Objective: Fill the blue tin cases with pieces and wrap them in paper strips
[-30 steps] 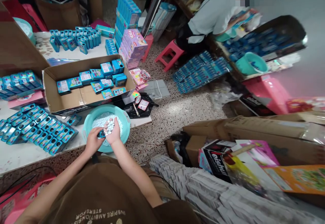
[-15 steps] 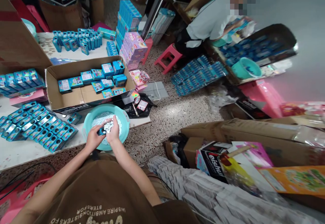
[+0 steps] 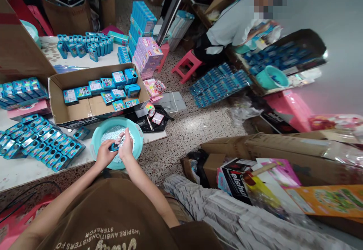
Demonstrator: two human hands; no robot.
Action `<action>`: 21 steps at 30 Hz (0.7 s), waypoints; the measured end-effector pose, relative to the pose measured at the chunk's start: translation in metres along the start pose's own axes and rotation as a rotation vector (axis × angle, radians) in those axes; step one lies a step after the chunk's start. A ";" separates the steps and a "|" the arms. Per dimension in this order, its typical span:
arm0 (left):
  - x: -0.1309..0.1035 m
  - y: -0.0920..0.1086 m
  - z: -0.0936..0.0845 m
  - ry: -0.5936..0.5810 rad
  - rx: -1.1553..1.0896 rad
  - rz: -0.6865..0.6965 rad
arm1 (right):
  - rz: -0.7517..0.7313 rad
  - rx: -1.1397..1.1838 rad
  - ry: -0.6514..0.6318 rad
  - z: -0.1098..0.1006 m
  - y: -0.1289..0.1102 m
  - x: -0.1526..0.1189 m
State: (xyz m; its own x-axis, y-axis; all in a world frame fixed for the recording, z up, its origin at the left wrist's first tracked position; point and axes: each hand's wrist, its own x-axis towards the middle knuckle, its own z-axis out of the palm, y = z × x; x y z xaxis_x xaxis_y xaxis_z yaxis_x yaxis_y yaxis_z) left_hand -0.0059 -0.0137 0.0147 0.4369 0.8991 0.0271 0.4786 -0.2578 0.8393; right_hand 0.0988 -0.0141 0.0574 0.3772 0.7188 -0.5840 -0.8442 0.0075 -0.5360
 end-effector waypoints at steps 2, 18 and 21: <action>0.001 0.001 0.001 0.008 -0.025 -0.010 | 0.005 0.010 0.030 0.000 -0.001 0.001; -0.032 -0.042 -0.034 0.193 -0.172 -0.300 | 0.069 0.038 0.116 -0.022 -0.034 0.015; -0.057 -0.061 -0.067 0.436 -0.046 -0.345 | 0.097 -0.044 0.177 -0.034 -0.027 0.018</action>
State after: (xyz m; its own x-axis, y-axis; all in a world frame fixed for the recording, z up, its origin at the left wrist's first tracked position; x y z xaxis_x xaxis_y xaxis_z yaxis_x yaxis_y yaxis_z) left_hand -0.1107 -0.0262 -0.0016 -0.0990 0.9943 -0.0395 0.5005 0.0840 0.8617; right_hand 0.1417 -0.0250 0.0405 0.3590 0.5811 -0.7304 -0.8640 -0.0891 -0.4955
